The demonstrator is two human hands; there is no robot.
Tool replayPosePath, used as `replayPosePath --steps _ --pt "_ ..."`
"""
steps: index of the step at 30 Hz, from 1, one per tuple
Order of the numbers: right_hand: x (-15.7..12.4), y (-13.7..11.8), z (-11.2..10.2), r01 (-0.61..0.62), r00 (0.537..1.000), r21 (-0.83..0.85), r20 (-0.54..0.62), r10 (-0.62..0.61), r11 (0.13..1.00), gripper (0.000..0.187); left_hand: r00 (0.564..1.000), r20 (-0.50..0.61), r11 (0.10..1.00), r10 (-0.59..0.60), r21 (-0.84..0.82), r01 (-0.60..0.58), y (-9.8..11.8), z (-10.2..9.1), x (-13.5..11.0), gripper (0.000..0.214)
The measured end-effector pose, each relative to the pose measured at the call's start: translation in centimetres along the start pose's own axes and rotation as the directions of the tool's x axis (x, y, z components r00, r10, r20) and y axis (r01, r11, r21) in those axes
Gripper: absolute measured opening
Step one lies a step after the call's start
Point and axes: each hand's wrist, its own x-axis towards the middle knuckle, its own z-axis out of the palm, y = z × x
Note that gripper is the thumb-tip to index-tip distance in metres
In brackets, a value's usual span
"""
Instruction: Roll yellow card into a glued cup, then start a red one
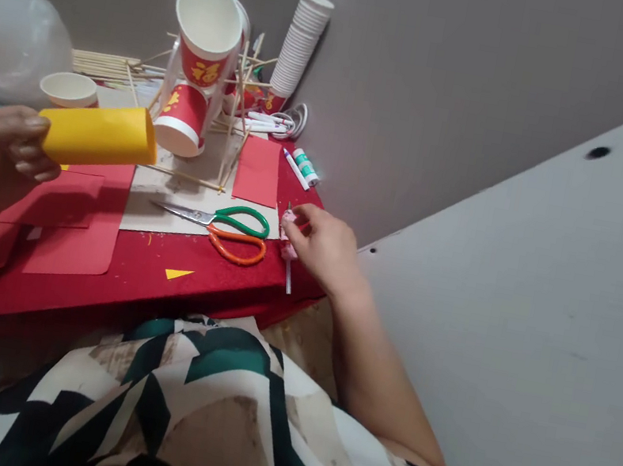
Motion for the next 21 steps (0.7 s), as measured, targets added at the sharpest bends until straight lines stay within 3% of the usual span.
replayPosePath --steps 4,9,14,18,21 --pt "-0.3 1.3 0.6 0.0 0.987 -0.168 0.155 0.026 0.986 0.036 0.999 0.03 0.998 0.026 0.05 -0.028 -0.6 0.2 -0.3 0.022" --pt "-1.4 3.2 0.4 0.099 0.981 -0.178 0.18 -0.067 0.979 0.049 0.995 0.027 0.99 0.094 0.108 -0.096 -1.4 0.1 -0.2 0.017" --pt "-1.8 4.5 0.4 0.209 0.936 -0.214 0.326 -0.132 0.954 0.056 0.997 0.031 0.99 0.071 0.116 -0.074 -1.9 0.2 -0.1 0.016" --pt "-1.8 5.5 1.5 0.227 0.94 -0.264 0.313 -0.139 0.937 0.046 0.991 0.104 0.977 0.083 0.187 -0.101 -2.7 0.2 -0.4 0.021" --pt "-1.8 6.3 2.3 0.238 0.949 -0.178 0.251 -0.19 0.955 0.048 0.985 0.125 0.953 0.116 0.264 -0.146 -3.3 0.4 -0.8 0.019"
